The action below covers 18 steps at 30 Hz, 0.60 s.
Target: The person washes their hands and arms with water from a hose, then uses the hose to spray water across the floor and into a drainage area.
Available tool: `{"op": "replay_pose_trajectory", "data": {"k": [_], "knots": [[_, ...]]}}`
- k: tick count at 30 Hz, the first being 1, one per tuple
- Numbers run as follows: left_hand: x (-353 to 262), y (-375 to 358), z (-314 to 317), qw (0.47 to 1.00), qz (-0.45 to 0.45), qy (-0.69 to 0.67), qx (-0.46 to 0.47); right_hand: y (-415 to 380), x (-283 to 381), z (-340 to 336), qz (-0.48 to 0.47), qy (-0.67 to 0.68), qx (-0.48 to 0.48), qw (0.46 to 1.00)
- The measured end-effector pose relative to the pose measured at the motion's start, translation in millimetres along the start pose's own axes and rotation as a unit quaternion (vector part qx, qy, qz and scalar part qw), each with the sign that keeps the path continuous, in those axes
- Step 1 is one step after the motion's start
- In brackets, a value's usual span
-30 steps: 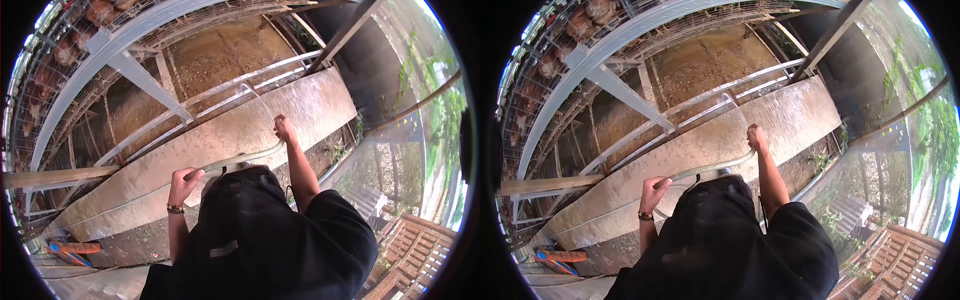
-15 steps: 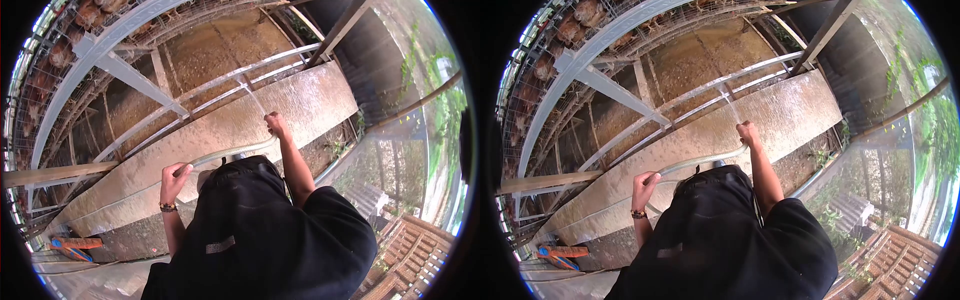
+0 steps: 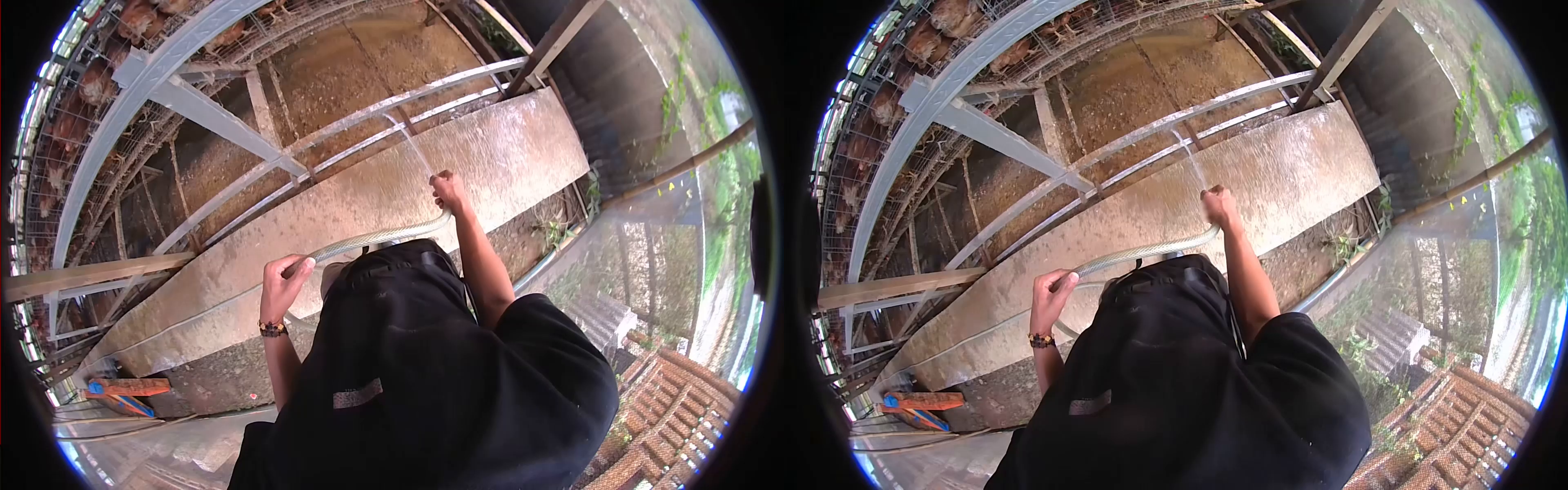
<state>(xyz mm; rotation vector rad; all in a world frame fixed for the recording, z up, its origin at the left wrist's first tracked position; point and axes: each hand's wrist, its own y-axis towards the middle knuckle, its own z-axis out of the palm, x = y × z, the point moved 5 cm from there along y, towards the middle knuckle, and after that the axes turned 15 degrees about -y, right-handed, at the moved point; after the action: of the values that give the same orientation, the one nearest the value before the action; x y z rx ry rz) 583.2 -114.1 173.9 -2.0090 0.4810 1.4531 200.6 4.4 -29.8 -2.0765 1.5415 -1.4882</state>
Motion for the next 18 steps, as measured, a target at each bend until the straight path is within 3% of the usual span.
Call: {"op": "replay_pose_trajectory", "data": {"k": [18], "knots": [[-4, 1, 14, 0.999, 0.004, 0.022, 0.035, 3, -32, 14, 0.020, 0.085, 0.047, 0.995]]}}
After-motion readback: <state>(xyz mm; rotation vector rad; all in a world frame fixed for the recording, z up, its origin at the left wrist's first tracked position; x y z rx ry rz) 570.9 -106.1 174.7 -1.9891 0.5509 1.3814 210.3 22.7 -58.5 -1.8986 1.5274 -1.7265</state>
